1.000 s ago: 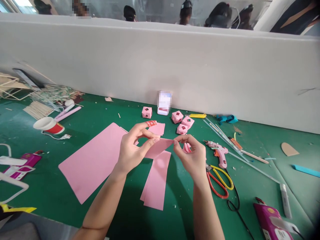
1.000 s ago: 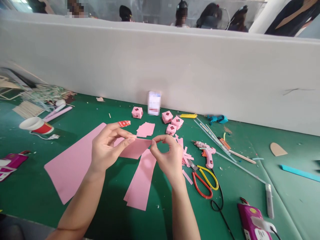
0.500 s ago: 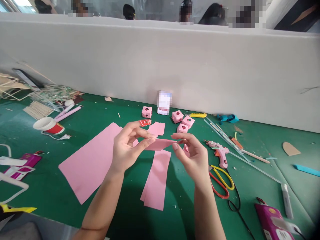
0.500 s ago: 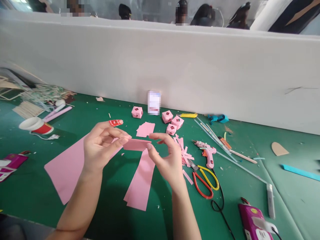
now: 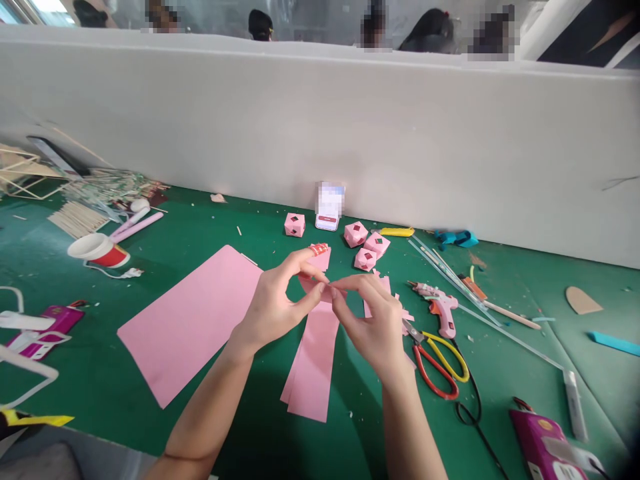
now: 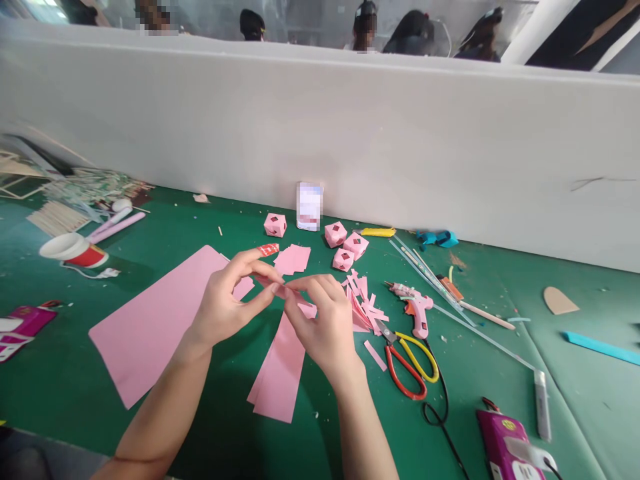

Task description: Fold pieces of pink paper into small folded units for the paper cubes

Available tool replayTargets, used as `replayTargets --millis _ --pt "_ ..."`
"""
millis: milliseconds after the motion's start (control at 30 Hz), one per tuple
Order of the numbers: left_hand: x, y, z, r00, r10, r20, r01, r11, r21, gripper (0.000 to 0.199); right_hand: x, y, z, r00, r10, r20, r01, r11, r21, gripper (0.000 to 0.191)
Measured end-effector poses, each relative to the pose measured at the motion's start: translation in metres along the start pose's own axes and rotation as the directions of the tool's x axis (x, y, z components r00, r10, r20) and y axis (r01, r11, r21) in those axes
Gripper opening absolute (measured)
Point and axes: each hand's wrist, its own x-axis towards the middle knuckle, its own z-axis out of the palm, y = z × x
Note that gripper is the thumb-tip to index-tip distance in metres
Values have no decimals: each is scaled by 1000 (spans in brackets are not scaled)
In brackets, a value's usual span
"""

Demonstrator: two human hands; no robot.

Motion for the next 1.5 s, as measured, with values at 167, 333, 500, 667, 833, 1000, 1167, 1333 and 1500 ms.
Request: replayTargets --millis 167,333,500,667,833,1000,1167,1333,1500 --pt "0 1 4 998 15 -68 -11 998 59 61 -2 1 5 1000 -17 0 17 1000 -5 9" --pt "1 -1 5 994 -1 -108 16 991 135 61 -3 1 6 1000 -11 -23 11 999 -37 9" --pt "3 -7 3 990 14 -140 20 971 239 63 -2 0 2 999 20 -33 -21 999 -35 10" --pt "8 -22 -19 941 28 -336 105 922 372 54 -2 0 -11 988 74 -135 -76 997 -14 13" --pt "7 -19 -34 936 -72 -346 123 984 129 51 -1 1 -18 983 121 -140 -121 993 11 9" --pt "4 -5 -21 993 -67 -96 70 997 38 61 -1 3 -15 990 103 -95 -103 995 3 11" --pt "4 -6 -13 996 39 -84 -32 996 78 48 -3 4 -13 995 78 -65 -77 997 13 12" --pt "2 -6 -15 993 64 -102 -53 993 107 49 -2 4 -10 992 111 -53 -112 994 -13 14" --pt "-1 -4 -10 995 81 -64 -71 988 141 50 -1 1 -9 995 94 -24 -95 995 -30 20"
